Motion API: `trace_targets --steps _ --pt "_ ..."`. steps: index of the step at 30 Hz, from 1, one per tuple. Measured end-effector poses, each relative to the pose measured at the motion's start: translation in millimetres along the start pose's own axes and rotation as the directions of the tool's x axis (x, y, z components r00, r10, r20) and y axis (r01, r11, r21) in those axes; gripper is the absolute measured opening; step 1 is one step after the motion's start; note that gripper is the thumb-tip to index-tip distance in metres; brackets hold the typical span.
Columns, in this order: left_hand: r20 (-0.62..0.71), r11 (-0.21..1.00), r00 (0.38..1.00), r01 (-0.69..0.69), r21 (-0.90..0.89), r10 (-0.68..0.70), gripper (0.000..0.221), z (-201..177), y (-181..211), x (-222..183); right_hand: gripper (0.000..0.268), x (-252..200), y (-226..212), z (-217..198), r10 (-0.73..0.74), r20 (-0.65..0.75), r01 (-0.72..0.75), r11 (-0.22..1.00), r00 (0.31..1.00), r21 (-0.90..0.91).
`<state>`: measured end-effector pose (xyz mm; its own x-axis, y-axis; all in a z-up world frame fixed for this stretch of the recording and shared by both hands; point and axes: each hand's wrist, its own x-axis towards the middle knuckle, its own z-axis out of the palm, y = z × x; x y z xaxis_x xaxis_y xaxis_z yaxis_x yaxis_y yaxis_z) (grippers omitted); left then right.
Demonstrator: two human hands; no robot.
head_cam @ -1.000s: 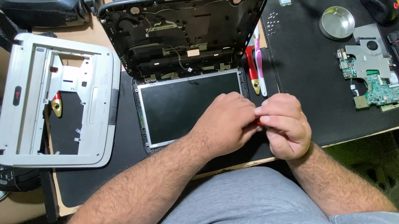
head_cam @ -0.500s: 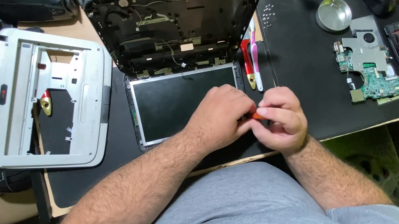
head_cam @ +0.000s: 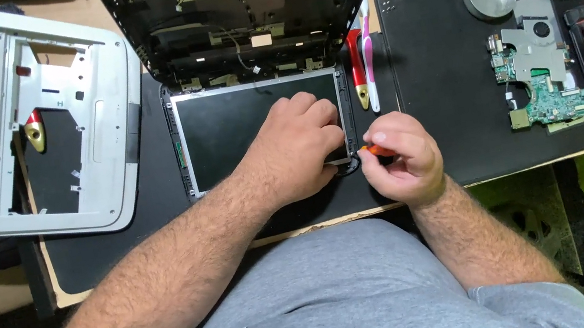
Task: Detaching an LCD panel from a laptop lid by removing the bezel and unscrewing the panel.
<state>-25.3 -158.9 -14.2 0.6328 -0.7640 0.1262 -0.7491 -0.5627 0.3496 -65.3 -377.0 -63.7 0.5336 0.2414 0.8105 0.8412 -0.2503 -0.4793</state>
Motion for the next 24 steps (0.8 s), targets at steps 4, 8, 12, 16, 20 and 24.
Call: trace_targets --steps 4,8,12,16,20,24 --pt "-0.005 1.0 1.0 0.014 -0.015 -0.014 0.036 1.2 -0.1 0.3 0.036 3.1 -3.3 -3.1 0.04 0.021 -0.041 0.999 0.999 0.028" --pt "-0.016 1.0 1.0 0.009 -0.028 -0.01 0.035 3.5 0.7 -0.8 0.036 -7.9 3.0 -6.8 0.029 0.039 -0.028 1.0 0.999 -0.014" --pt "-0.018 0.999 1.0 0.006 -0.033 -0.007 0.033 0.4 1.5 -1.2 0.04 -8.0 3.0 -6.7 0.021 0.027 -0.019 0.999 0.999 -0.045" --pt "-0.026 0.999 1.0 0.012 -0.034 -0.012 0.032 2.7 0.9 -1.4 0.038 -6.7 4.8 -7.6 0.047 0.027 -0.048 0.999 0.999 0.015" --pt "-0.04 0.999 0.999 0.014 -0.032 -0.015 0.031 4.1 0.5 -1.4 0.038 -10.0 6.4 -7.1 0.044 -0.022 -0.042 0.994 0.999 0.101" --pt "-0.064 1.0 0.998 -0.005 -0.026 0.003 0.027 6.9 -1.3 -1.1 0.037 -14.0 9.9 -8.2 0.03 -0.102 -0.014 0.987 0.994 0.157"
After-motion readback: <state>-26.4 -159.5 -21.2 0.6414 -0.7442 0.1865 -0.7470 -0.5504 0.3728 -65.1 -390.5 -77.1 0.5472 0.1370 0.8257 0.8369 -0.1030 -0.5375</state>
